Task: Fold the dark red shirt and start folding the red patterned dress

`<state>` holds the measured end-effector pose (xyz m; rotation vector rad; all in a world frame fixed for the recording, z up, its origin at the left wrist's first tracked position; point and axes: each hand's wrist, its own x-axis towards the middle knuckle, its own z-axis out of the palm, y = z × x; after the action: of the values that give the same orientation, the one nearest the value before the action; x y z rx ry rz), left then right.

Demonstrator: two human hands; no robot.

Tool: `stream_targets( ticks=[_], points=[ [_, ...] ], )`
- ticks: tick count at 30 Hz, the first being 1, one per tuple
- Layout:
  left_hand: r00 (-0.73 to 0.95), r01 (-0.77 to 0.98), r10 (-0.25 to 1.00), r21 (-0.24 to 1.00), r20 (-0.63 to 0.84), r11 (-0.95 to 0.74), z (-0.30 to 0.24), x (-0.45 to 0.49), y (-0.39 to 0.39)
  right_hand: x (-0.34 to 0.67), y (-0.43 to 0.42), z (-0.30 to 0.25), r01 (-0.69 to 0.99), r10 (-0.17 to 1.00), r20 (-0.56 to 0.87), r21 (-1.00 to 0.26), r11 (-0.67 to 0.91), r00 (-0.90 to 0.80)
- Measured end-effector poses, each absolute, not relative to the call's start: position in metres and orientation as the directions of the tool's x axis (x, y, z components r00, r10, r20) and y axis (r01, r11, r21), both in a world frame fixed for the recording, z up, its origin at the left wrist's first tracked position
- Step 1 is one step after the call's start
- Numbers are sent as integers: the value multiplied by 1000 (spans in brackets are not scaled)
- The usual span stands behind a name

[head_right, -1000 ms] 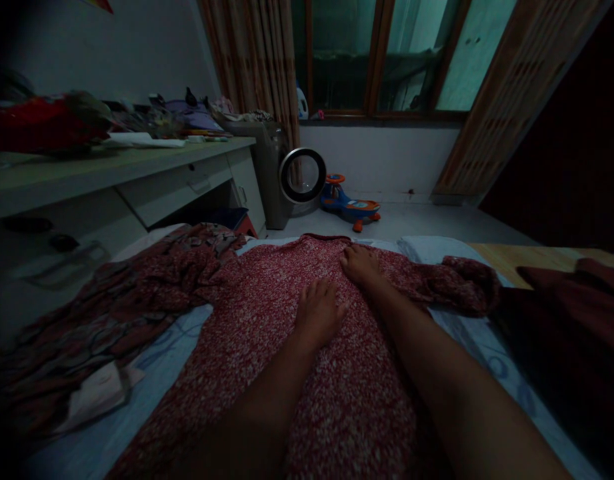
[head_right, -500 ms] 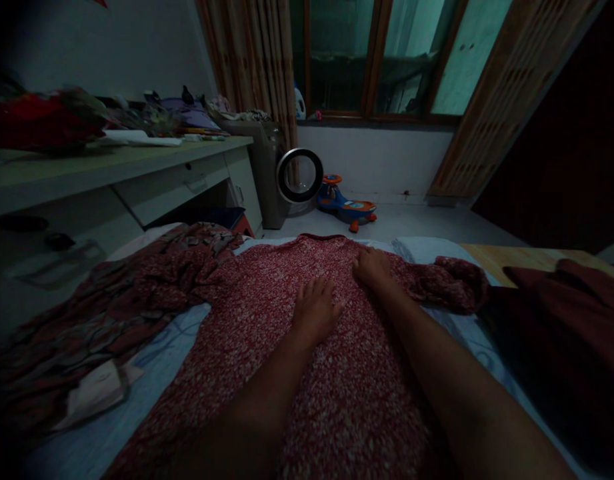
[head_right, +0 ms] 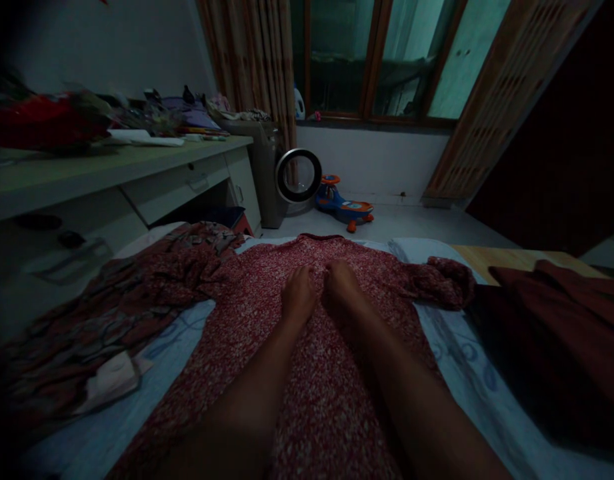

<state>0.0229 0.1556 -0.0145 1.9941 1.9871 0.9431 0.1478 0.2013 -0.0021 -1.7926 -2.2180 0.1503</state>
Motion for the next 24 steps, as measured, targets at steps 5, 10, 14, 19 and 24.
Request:
stream_targets(
  ticks=[5,10,14,19,24],
  points=[
    [-88,900,959,434,271,-40,-20,9,157,128,164,-17,932,960,179,-253,258,-216],
    [-72,918,962,395,265,-40,-27,8,158,124,150,-18,950,947,225,-161,268,-229],
    [-70,928,959,371,273,-38,-29,9,158,124,150,-19,950,944,215,-132,282,-251],
    [-38,957,961,288,273,-44,-30,12,158,124,151,-22,952,950,186,-130,278,-252],
    [50,978,973,188,227,-94,-26,-15,179,123,151,-23,953,947,205,-130,275,-246]
  ],
)
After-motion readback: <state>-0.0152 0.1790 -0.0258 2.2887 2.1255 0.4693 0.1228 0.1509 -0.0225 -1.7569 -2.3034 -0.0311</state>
